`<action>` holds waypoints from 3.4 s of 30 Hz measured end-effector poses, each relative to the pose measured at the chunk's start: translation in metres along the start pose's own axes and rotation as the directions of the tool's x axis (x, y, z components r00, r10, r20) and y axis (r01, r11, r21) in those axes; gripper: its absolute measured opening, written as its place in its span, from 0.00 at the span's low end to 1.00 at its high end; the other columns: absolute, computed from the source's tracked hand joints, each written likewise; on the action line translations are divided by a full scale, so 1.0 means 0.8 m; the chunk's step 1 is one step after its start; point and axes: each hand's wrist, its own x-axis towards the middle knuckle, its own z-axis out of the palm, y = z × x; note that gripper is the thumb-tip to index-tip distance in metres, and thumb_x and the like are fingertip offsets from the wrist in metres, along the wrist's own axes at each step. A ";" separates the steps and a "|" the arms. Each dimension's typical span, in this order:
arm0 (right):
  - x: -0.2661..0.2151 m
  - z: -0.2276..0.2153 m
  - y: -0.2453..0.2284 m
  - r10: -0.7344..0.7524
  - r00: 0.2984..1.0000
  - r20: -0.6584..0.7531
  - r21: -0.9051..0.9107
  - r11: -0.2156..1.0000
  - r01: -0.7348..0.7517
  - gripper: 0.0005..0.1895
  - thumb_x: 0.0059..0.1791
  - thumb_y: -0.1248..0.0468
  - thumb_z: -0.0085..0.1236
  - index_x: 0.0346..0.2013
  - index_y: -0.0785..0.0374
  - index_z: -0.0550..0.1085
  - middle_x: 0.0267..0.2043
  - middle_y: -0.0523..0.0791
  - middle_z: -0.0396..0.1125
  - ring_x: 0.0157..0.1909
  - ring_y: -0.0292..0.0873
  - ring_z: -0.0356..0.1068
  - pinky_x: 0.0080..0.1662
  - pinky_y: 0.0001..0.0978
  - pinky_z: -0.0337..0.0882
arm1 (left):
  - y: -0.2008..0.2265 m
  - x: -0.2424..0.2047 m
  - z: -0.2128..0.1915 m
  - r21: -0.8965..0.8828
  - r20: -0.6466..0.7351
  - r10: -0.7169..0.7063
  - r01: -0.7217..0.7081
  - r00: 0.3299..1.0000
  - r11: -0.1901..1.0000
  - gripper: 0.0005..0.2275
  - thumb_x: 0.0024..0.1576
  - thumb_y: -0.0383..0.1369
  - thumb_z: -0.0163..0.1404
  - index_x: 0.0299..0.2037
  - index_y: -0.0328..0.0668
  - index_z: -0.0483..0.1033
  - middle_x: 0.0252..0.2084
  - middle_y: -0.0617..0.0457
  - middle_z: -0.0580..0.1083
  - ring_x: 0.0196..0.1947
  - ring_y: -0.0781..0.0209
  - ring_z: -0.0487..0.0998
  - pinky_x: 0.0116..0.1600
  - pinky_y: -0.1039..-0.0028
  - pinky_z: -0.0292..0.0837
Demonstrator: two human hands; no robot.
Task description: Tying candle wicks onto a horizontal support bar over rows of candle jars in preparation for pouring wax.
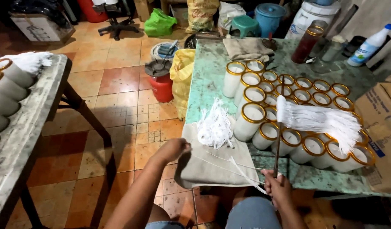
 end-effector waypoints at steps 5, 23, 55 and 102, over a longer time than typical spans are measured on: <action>-0.001 -0.011 -0.004 0.043 0.999 0.031 0.091 0.995 -0.046 0.15 0.55 0.64 0.54 0.50 0.73 0.77 0.20 0.44 0.54 0.18 0.38 0.50 0.20 0.28 0.44 | -0.013 0.022 0.015 0.127 -0.290 0.211 -0.181 0.933 0.975 0.11 0.55 0.43 0.60 0.44 0.51 0.84 0.48 0.56 0.80 0.44 0.60 0.81 0.55 0.69 0.78; -0.026 0.011 -0.032 -0.052 0.998 -0.041 -0.483 0.875 0.026 0.15 0.51 0.52 0.58 0.40 0.60 0.83 0.18 0.44 0.65 0.20 0.41 0.65 0.30 0.35 0.69 | -0.042 0.040 0.041 -0.008 -0.253 0.392 -0.407 0.884 0.913 0.06 0.58 0.25 0.55 0.31 0.49 0.83 0.42 0.56 0.75 0.41 0.57 0.80 0.50 0.69 0.75; -0.110 0.199 -0.108 -0.908 0.325 0.264 -0.168 0.288 0.943 0.09 0.53 0.67 0.50 0.38 0.61 0.79 0.41 0.46 0.66 0.43 0.45 0.73 0.46 0.36 0.74 | 0.033 -0.062 0.116 -0.589 -0.438 0.341 -0.552 0.832 0.590 0.19 0.60 0.41 0.51 0.59 0.43 0.74 0.55 0.51 0.77 0.56 0.61 0.76 0.62 0.72 0.71; -0.122 0.184 -0.160 -0.746 0.586 0.316 0.230 0.659 0.716 0.04 0.52 0.65 0.55 0.38 0.61 0.77 0.39 0.42 0.69 0.37 0.36 0.67 0.37 0.26 0.68 | 0.041 -0.064 0.092 -0.572 -0.650 0.285 -0.700 0.705 0.428 0.01 0.57 0.31 0.59 0.36 0.47 0.82 0.38 0.58 0.68 0.42 0.65 0.73 0.54 0.73 0.68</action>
